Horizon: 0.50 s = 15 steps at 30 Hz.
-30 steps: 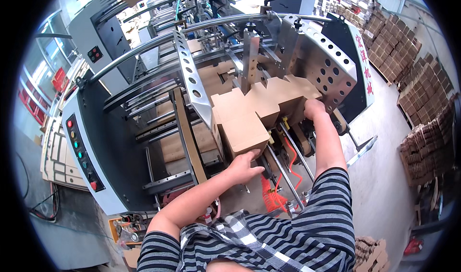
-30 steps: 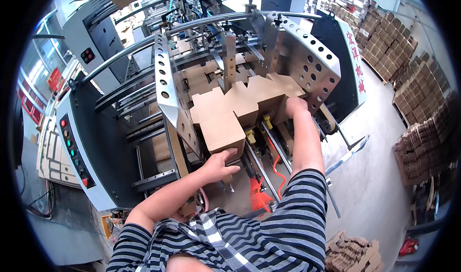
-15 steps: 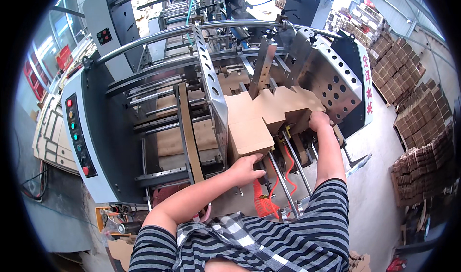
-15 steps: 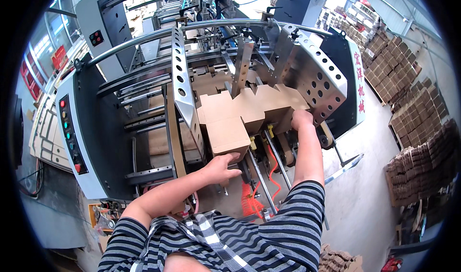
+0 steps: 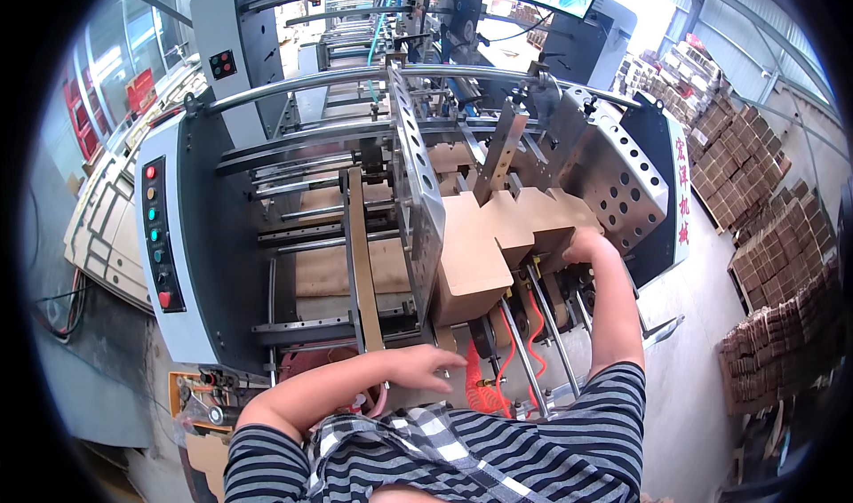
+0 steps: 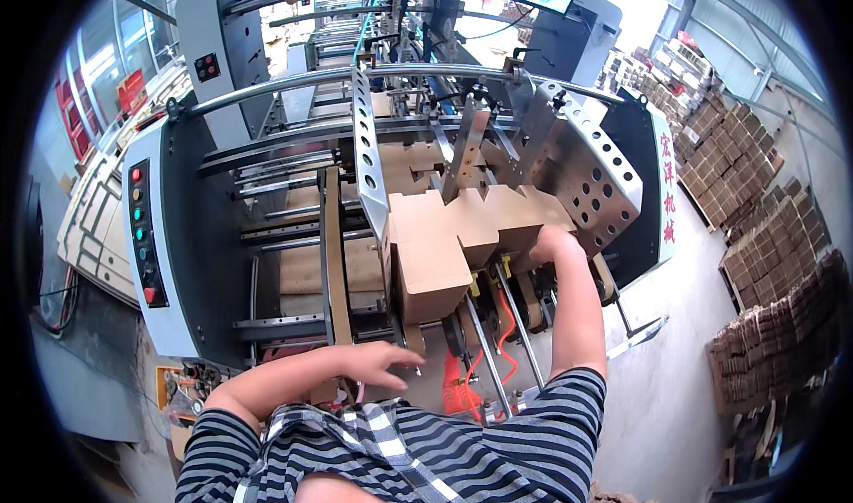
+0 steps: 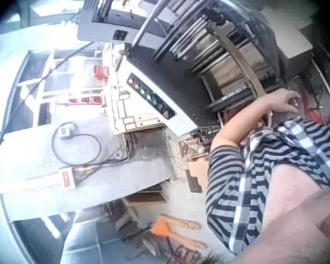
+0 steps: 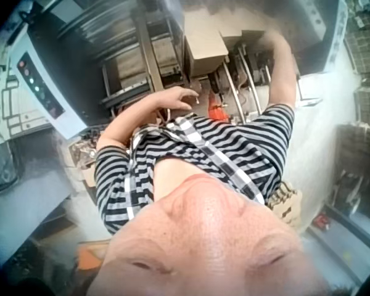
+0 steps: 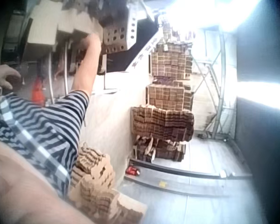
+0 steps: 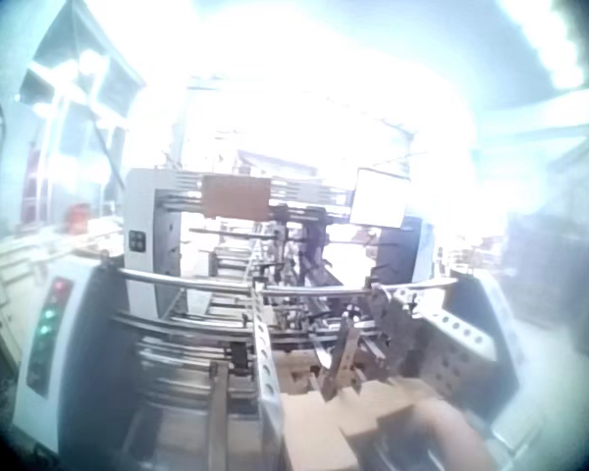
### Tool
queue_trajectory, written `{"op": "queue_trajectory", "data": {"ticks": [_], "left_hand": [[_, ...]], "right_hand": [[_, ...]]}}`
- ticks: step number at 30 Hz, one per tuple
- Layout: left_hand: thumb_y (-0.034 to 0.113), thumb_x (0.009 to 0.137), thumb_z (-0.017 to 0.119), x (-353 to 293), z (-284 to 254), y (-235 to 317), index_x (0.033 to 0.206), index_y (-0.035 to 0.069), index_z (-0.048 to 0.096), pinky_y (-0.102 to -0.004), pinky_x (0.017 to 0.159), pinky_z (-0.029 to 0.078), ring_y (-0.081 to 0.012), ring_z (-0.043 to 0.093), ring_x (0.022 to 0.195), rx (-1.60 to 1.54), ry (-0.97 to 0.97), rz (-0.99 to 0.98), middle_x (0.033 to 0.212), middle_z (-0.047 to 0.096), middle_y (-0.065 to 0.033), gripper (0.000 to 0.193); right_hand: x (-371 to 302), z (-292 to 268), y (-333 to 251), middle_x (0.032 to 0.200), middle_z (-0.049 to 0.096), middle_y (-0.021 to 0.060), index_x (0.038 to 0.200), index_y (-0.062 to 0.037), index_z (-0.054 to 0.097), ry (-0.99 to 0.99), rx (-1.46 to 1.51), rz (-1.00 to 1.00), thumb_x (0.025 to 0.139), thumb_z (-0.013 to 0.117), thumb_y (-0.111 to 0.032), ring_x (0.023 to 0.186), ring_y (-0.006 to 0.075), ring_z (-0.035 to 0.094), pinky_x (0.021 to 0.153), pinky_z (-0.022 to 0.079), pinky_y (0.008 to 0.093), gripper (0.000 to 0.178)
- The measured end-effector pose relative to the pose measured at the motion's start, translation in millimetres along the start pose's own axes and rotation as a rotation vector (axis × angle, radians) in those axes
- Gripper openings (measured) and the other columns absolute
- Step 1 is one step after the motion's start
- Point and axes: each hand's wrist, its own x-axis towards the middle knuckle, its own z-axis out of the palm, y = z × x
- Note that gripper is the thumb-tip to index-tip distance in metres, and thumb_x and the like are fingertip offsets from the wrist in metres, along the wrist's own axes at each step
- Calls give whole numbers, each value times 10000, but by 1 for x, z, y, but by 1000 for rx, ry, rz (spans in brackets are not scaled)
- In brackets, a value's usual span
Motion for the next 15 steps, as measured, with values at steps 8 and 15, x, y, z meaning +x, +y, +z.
{"op": "queue_trajectory", "data": {"ticks": [8, 15], "left_hand": [[160, 834, 645, -108, 33, 20, 1276, -5, 508, -294, 914, 466, -175, 600, 1040, -369, 276, -456, 1168, 622, -125, 492], [-31, 854, 584, -150, 96, 3, 1180, -13, 552, -318, 871, 505, -189, 623, 991, -909, 761, -276, 1111, 629, -128, 328]], "right_hand": [[-119, -77, -80, 808, 684, 136, 863, -46, 708, 220, 280, -404, 747, 666, -247, 759, 257, 657, 736, 521, 352, 236], [-217, -35, -159, 787, 662, 110, 900, -49, 665, -96, 369, -1238, 782, 693, -219, 717, 274, 638, 662, 505, 350, 209]]}}
